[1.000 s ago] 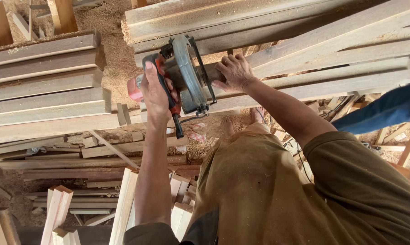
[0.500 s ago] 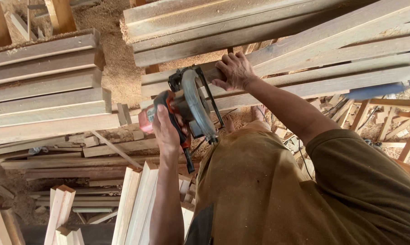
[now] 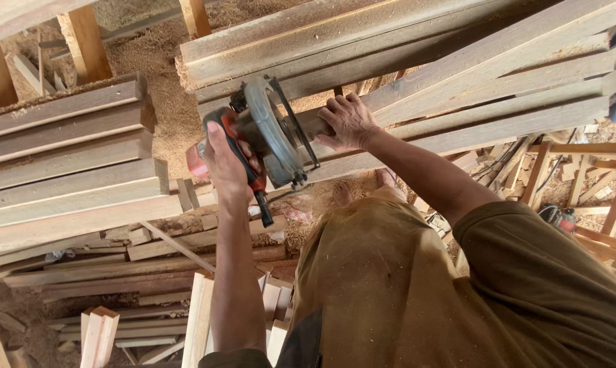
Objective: The person uses a circular saw to cut multiple wooden planks stacked on a workbench. They repeatedly position the saw, make cuts, and adjust the planks to continue the process.
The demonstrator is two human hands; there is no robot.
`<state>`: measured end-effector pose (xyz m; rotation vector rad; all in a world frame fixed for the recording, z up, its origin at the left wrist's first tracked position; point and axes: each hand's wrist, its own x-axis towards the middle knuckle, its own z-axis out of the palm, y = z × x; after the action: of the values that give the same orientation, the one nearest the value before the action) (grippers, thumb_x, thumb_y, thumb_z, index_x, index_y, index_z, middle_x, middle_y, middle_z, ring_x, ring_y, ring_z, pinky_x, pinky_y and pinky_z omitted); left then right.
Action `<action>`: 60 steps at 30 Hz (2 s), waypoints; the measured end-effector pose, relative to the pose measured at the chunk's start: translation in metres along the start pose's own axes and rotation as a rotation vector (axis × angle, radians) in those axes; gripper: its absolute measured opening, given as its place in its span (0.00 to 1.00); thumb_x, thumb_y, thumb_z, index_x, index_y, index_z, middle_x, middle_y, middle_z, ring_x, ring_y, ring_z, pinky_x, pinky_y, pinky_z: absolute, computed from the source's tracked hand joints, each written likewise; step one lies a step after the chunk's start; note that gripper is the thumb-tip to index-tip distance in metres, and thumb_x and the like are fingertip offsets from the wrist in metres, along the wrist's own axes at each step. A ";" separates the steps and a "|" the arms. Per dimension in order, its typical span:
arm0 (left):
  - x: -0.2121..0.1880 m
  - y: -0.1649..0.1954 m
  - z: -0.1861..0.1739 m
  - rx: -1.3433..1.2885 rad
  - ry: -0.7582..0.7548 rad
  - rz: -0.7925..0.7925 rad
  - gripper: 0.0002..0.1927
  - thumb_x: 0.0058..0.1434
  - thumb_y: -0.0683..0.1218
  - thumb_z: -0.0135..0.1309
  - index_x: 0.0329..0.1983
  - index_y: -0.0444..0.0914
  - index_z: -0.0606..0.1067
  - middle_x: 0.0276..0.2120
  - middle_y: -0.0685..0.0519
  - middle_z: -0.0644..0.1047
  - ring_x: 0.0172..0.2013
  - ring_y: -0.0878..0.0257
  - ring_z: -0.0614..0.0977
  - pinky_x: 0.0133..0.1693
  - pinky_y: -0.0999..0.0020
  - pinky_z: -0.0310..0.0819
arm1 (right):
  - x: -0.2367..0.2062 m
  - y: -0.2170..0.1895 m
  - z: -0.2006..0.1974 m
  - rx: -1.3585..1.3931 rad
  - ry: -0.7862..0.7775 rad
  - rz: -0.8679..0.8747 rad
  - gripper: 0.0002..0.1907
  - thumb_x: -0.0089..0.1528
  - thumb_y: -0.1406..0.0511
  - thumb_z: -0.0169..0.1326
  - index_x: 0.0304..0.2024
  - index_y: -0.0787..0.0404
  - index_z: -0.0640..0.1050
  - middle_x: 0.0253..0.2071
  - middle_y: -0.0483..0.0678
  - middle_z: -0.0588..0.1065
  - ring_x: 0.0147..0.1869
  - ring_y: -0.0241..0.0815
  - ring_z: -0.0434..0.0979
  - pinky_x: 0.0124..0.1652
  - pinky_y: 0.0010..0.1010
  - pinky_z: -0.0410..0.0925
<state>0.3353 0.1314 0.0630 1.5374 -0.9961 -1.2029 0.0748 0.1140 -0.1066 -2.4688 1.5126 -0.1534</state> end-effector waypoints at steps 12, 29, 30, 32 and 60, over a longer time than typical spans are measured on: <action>-0.061 0.032 -0.036 -0.095 -0.033 0.061 0.34 0.75 0.67 0.35 0.59 0.35 0.73 0.21 0.60 0.68 0.16 0.71 0.69 0.17 0.75 0.66 | -0.028 0.061 -0.039 -0.147 -0.146 -0.089 0.61 0.49 0.26 0.52 0.72 0.56 0.60 0.66 0.59 0.63 0.70 0.57 0.60 0.64 0.64 0.50; -0.153 0.023 -0.076 -0.318 0.053 0.240 0.34 0.79 0.67 0.47 0.63 0.31 0.70 0.46 0.49 0.77 0.44 0.62 0.80 0.46 0.67 0.81 | -0.112 0.100 -0.032 -0.240 0.282 -0.052 0.46 0.42 0.37 0.71 0.48 0.60 0.75 0.47 0.55 0.71 0.51 0.52 0.70 0.51 0.51 0.65; -0.158 0.024 -0.075 -0.318 0.064 0.240 0.35 0.79 0.68 0.47 0.63 0.31 0.70 0.43 0.50 0.76 0.41 0.64 0.79 0.43 0.69 0.79 | -0.119 0.099 -0.029 -0.239 0.239 0.006 0.49 0.37 0.38 0.71 0.50 0.60 0.77 0.43 0.54 0.70 0.48 0.51 0.70 0.49 0.51 0.65; -0.173 0.027 -0.075 -0.384 0.079 0.152 0.38 0.74 0.69 0.47 0.67 0.33 0.70 0.28 0.55 0.73 0.23 0.71 0.71 0.23 0.78 0.68 | -0.132 0.097 -0.023 -0.308 0.339 -0.118 0.37 0.44 0.43 0.72 0.48 0.53 0.78 0.43 0.50 0.67 0.49 0.49 0.68 0.50 0.48 0.65; -0.217 -0.003 -0.071 -0.490 0.326 0.041 0.35 0.73 0.68 0.48 0.65 0.35 0.68 0.33 0.54 0.72 0.24 0.67 0.70 0.23 0.71 0.67 | -0.039 0.123 -0.043 -0.123 -0.125 -0.163 0.59 0.44 0.30 0.63 0.67 0.54 0.68 0.60 0.56 0.66 0.65 0.55 0.63 0.64 0.60 0.54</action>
<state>0.3618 0.3511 0.1192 1.2582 -0.4701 -1.0285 -0.0580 0.0887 -0.0955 -2.6423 1.3075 0.0666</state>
